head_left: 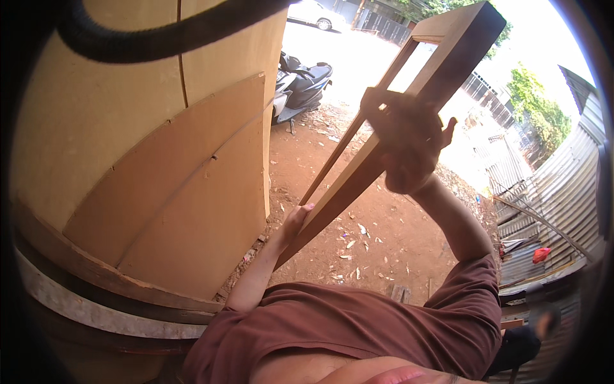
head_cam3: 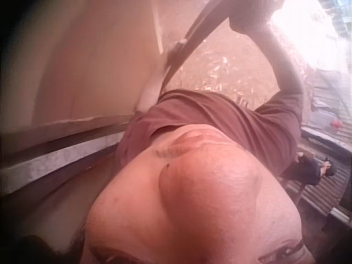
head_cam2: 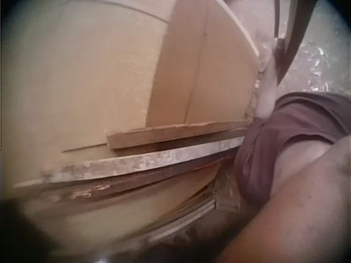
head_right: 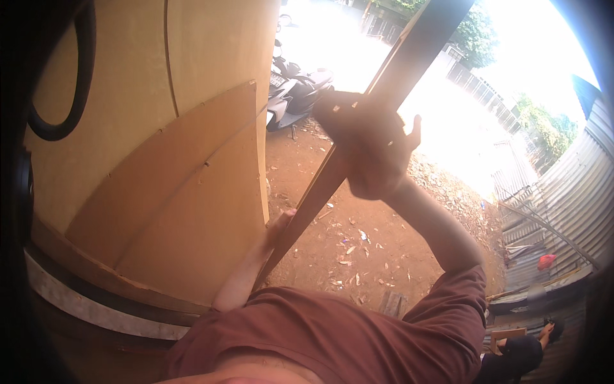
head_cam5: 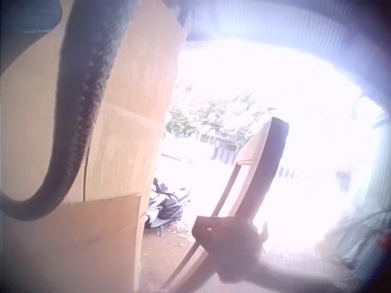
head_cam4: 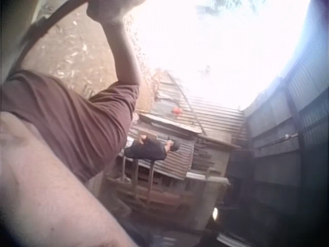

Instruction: The person assembles a wooden frame by hand, fitting long wooden strips into grooves on a large flat board. The person repeatedly lifts, aligns, and presses the strips into place to form a rectangular frame structure.

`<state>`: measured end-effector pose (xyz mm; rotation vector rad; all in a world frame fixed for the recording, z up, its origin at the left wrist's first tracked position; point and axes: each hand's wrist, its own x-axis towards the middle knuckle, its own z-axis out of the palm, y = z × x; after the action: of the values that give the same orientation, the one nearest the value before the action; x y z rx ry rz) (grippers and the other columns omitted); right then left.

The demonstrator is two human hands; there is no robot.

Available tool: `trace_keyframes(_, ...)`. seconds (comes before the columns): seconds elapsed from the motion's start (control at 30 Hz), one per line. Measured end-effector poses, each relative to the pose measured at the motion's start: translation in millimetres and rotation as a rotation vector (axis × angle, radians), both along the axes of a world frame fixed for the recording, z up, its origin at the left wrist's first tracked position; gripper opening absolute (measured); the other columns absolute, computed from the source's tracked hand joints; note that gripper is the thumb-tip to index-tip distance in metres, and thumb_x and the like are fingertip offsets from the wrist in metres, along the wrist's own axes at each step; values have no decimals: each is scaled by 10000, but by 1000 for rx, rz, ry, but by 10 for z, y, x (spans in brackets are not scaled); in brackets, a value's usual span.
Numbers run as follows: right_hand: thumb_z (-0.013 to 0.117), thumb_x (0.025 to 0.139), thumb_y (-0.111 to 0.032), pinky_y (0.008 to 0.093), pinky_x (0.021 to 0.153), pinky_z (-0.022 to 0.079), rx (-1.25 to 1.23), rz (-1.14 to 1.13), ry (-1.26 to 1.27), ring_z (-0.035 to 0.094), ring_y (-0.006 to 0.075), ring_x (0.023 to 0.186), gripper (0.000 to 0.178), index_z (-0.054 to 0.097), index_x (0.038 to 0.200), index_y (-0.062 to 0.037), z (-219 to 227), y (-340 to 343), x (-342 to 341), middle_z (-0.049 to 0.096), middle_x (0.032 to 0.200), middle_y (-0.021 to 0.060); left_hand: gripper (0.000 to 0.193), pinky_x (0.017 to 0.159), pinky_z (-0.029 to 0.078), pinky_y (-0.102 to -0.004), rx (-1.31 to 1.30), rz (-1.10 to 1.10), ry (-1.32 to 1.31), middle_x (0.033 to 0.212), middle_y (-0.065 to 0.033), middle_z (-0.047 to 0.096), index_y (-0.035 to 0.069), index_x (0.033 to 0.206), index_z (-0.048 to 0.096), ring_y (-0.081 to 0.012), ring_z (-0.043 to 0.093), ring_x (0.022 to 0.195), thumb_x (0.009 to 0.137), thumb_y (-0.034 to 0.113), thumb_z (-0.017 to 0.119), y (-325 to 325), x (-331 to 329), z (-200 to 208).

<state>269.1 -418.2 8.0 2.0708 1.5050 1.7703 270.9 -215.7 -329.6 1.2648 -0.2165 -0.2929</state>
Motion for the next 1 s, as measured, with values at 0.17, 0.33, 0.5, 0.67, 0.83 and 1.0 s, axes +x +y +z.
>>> trace_keyframes(0.17, 579, 992, -295, 532, 1278, 91, -688, 57, -28, 518, 168, 1405, 385, 679, 1361, -246, -1132, 276, -227, 646, 1417, -29, 512, 613, 455, -290, -69, 21, -135, 775, -12, 628, 40, 966, 690, -117, 574, 688, 1045, 480, 440, 16, 121, -96)
trace_keyframes(0.33, 587, 976, -338, 564, 1244, 133, -457, -306, -185, 470, 204, 1424, 430, 648, 1401, -314, -210, 216, -87, 577, 1474, -72, 514, 670, 488, -279, -48, -13, -126, 867, -16, 655, 55, 1099, 684, -124, 617, 769, 1049, 502, 436, 142, 72, -55)
trace_keyframes(0.5, 661, 874, -216, 558, 1229, 181, -48, -394, -68, 428, 248, 1431, 503, 654, 1376, -237, 762, 377, -7, 616, 1404, 16, 557, 712, 484, -332, -7, -19, -67, 814, -40, 670, -13, 992, 713, -149, 588, 758, 1073, 425, 379, 264, 58, 88)
trace_keyframes(0.67, 616, 949, -252, 376, 1232, 318, -470, -392, 225, 400, 149, 1474, 487, 605, 1436, -252, -620, 821, -395, 582, 1458, -43, 547, 741, 498, -334, -123, -7, -113, 867, -41, 700, -21, 1059, 718, -155, 618, 790, 1072, 410, 381, 302, 108, 1)
trace_keyframes(0.83, 577, 1002, -337, 515, 1298, 62, -762, -295, -23, 506, 154, 1408, 413, 650, 1407, -304, -1321, 904, -464, 605, 1466, -69, 514, 770, 520, -323, -398, -44, -191, 952, -63, 728, -3, 1148, 718, -151, 660, 847, 1068, 395, 401, 319, 156, -133)
trace_keyframes(1.0, 558, 939, -288, 535, 1263, 87, -461, -419, -186, 574, 196, 1297, 413, 724, 1316, -308, -245, 898, -257, 684, 1325, -38, 513, 737, 514, -302, -225, -51, 1, 919, -65, 717, -11, 1108, 718, -132, 642, 825, 1063, 401, 416, 461, 68, -38)
